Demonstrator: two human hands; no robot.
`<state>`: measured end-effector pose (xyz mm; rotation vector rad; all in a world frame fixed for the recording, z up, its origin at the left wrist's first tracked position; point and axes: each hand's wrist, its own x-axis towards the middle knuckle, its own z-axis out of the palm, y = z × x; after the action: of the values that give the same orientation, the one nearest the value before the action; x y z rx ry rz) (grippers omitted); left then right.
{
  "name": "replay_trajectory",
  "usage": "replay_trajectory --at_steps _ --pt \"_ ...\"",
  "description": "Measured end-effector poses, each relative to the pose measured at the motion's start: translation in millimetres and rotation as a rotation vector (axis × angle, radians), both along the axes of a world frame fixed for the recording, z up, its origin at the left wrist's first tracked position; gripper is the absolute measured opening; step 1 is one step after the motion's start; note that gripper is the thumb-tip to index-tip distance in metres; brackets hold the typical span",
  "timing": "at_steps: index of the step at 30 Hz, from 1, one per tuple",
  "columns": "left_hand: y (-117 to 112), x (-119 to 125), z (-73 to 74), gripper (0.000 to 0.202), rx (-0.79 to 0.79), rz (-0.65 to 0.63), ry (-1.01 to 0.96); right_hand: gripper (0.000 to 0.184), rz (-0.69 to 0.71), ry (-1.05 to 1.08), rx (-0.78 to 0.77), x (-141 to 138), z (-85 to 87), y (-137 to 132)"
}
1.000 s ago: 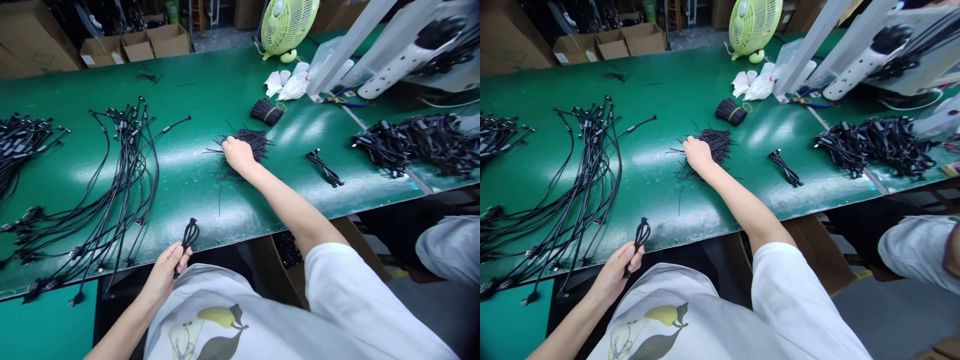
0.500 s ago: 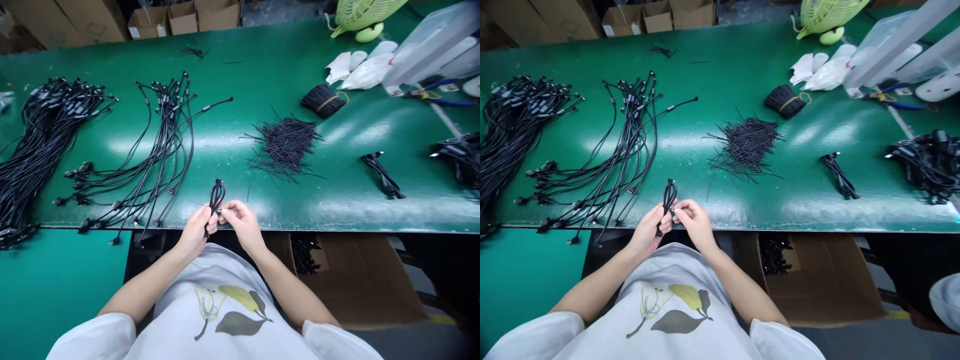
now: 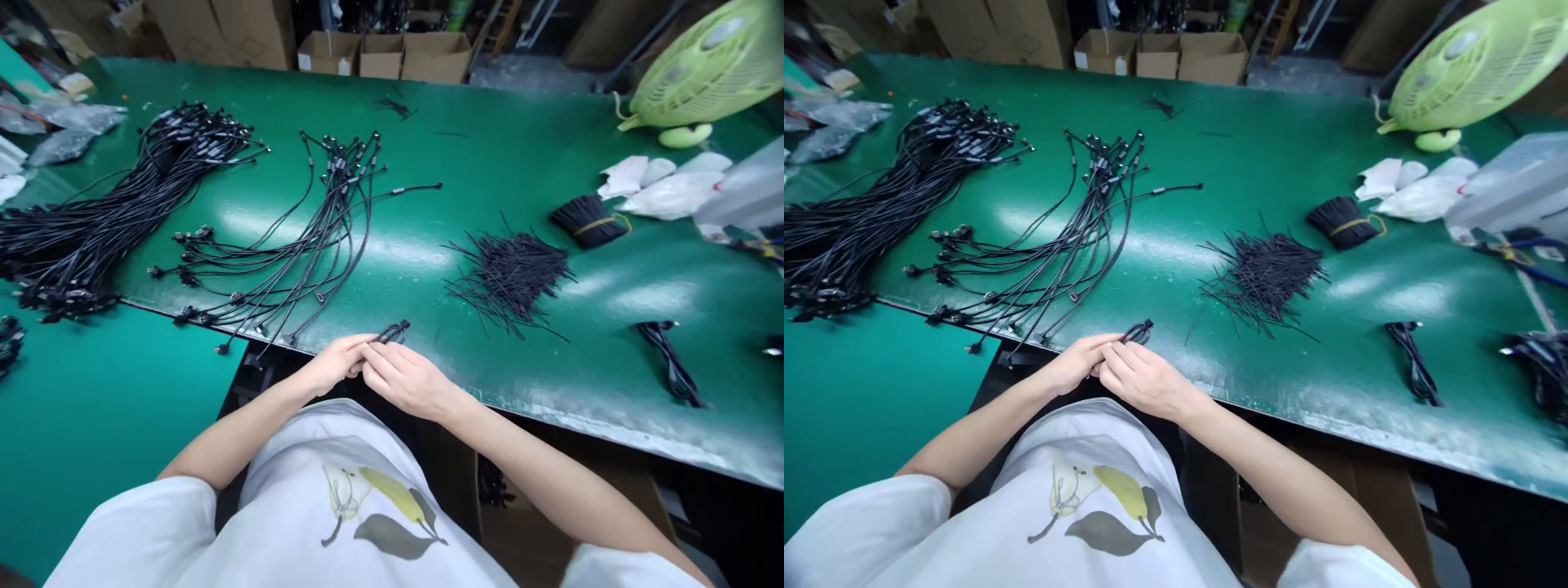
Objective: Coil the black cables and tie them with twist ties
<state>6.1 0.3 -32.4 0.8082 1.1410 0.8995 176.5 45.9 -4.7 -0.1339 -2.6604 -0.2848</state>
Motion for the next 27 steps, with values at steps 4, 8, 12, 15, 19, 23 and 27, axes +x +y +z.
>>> replay_trajectory --at_steps 4,8,12,15,19,23,27 --pt "-5 -4 0.9 0.036 -0.063 -0.024 -0.095 0.022 0.026 -0.108 0.048 -6 11.9 1" --pt "-9 -4 -0.7 0.034 -0.163 -0.040 -0.147 0.022 0.022 -0.243 0.132 -12 22.8 -5" --pt "-12 -5 -2.6 0.042 -0.217 -0.054 -0.198 0.023 0.004 -0.273 0.146 -14 23.7 -10" --pt "-13 -7 0.0 0.042 -0.183 -0.028 -0.201 0.024 -0.009 -0.219 0.021 -12 20.3 -6" --pt "-13 -9 4.5 0.039 -0.126 -0.008 -0.153 0.021 -0.074 -0.193 -0.148 -11 15.0 -2" --pt "-12 -8 4.6 0.037 -0.115 0.059 -0.073 0.022 -0.160 -0.195 0.011 -14 9.6 -10" --pt "-13 -3 2.6 0.042 -0.101 0.017 -0.034 0.031 -0.232 -0.265 0.188 -15 6.6 -19"
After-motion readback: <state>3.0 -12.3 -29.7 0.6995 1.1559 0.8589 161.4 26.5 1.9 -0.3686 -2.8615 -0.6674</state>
